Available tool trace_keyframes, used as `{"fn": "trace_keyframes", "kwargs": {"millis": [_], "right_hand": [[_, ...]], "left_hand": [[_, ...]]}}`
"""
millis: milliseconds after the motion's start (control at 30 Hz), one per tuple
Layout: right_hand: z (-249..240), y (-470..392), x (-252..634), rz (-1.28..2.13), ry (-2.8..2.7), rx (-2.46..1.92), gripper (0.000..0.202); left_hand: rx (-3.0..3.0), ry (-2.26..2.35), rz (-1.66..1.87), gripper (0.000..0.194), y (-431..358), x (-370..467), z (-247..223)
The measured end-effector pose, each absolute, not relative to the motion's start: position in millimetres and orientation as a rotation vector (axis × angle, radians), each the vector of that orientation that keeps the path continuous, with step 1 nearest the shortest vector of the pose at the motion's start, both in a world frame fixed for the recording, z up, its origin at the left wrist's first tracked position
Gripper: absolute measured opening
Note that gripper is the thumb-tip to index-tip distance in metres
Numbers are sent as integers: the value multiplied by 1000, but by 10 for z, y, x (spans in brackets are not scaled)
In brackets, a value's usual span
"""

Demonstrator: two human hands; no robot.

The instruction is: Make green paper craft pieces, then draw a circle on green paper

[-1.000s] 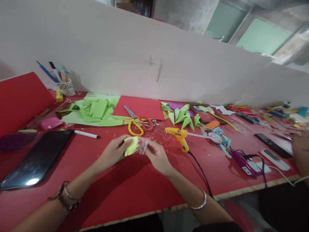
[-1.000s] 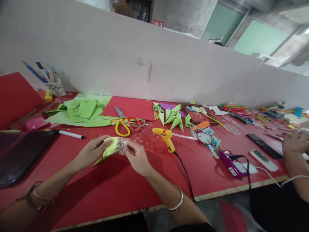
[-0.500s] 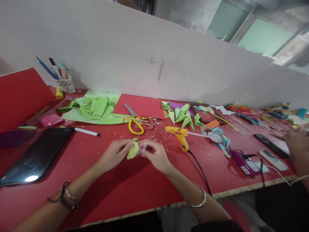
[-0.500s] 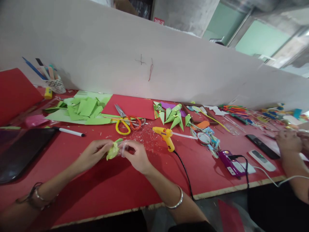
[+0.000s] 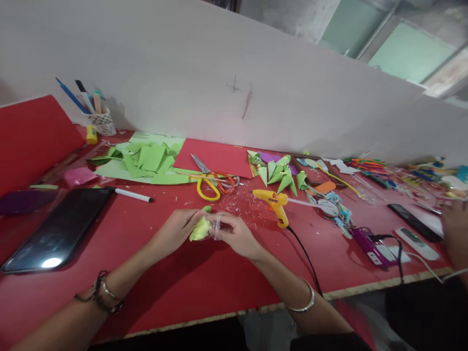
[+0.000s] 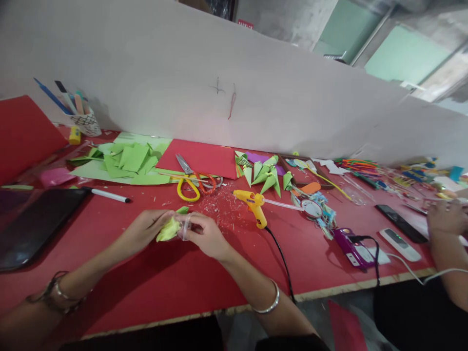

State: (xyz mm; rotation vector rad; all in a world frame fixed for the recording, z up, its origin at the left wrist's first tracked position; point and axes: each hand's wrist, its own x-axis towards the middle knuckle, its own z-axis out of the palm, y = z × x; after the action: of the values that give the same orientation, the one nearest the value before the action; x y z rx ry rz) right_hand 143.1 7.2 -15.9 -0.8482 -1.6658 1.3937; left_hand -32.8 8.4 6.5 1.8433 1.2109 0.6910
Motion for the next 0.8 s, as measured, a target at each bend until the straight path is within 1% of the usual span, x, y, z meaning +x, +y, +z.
{"fn": "trace_keyframes", "kwargs": {"millis": [133, 233, 333, 433, 500, 667, 800], "right_hand": [[-156, 69, 1436, 1293, -1802, -850, 22], [-156, 57, 1425, 1252, -1761, -872, 24], [-159, 48, 1411, 1276, -1701, -874, 29], [-169, 49, 1406, 1343, -1713, -848, 29], [-172, 48, 1404, 1327, -1742, -841, 29], [-118, 18, 1385, 1047, -1983, -839, 17], [-52, 3, 1364, 926, -2126, -830, 2]], "left_hand": [[1914, 1267, 644, 42, 62, -330, 79], [1885, 1246, 725, 40, 50, -314, 85], [1828, 1199, 838, 38, 32, -275, 67], [1824, 1170, 830, 39, 9, -234, 28], [1838, 1190, 829, 39, -5, -215, 4], [1852, 1257, 826, 38, -41, -183, -15], [1824, 1222, 814, 38, -73, -158, -10]]}}
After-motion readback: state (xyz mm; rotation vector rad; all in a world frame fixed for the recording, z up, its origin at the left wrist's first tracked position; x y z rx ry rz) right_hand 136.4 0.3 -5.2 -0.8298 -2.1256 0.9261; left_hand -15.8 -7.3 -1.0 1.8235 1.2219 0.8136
